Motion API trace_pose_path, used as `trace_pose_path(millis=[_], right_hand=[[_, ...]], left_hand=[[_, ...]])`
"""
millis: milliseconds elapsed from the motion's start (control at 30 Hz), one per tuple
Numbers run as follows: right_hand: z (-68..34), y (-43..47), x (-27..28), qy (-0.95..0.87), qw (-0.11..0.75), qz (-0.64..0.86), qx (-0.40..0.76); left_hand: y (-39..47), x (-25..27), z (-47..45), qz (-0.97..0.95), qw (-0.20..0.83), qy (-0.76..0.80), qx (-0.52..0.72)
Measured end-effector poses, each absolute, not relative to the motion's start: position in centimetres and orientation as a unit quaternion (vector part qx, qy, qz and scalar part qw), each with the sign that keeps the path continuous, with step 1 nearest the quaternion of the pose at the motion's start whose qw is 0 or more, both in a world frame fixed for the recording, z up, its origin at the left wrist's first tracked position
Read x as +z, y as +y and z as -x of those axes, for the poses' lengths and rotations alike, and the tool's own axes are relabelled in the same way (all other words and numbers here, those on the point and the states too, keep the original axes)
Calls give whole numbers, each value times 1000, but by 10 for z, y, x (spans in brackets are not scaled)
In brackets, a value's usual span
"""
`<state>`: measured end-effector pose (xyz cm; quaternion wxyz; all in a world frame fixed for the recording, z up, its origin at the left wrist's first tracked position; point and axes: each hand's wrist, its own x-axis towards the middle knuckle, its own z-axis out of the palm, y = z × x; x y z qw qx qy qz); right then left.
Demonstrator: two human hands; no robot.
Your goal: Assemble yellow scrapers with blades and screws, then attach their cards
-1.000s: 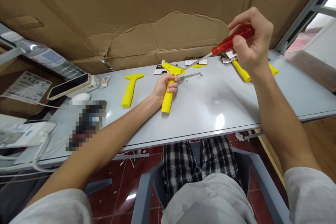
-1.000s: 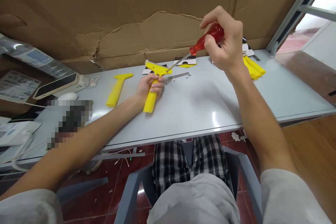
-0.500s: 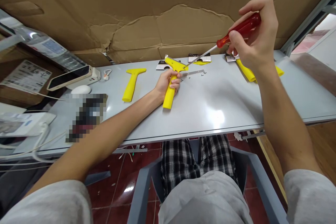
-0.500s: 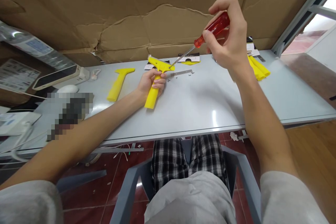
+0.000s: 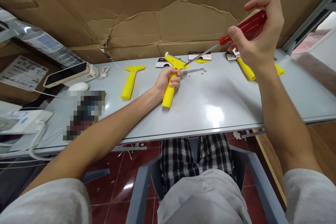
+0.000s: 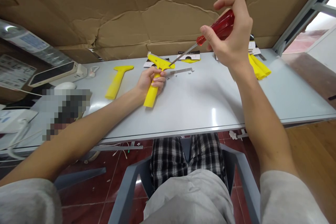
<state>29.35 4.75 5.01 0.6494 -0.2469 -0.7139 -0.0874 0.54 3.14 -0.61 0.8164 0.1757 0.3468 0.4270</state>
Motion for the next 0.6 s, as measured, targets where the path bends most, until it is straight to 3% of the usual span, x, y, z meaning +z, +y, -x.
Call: trace_pose_path(millis=[167, 300, 600], right_hand=[[-297, 54, 49, -715, 645, 234, -131], [-292, 50, 50, -734, 644, 200, -88], [-291, 39, 49, -711, 644, 282, -7]], left_hand=[[29, -3, -7, -175, 809, 353, 435], [28, -3, -7, -176, 811, 344, 439], [30, -4, -7, -181, 810, 350, 435]])
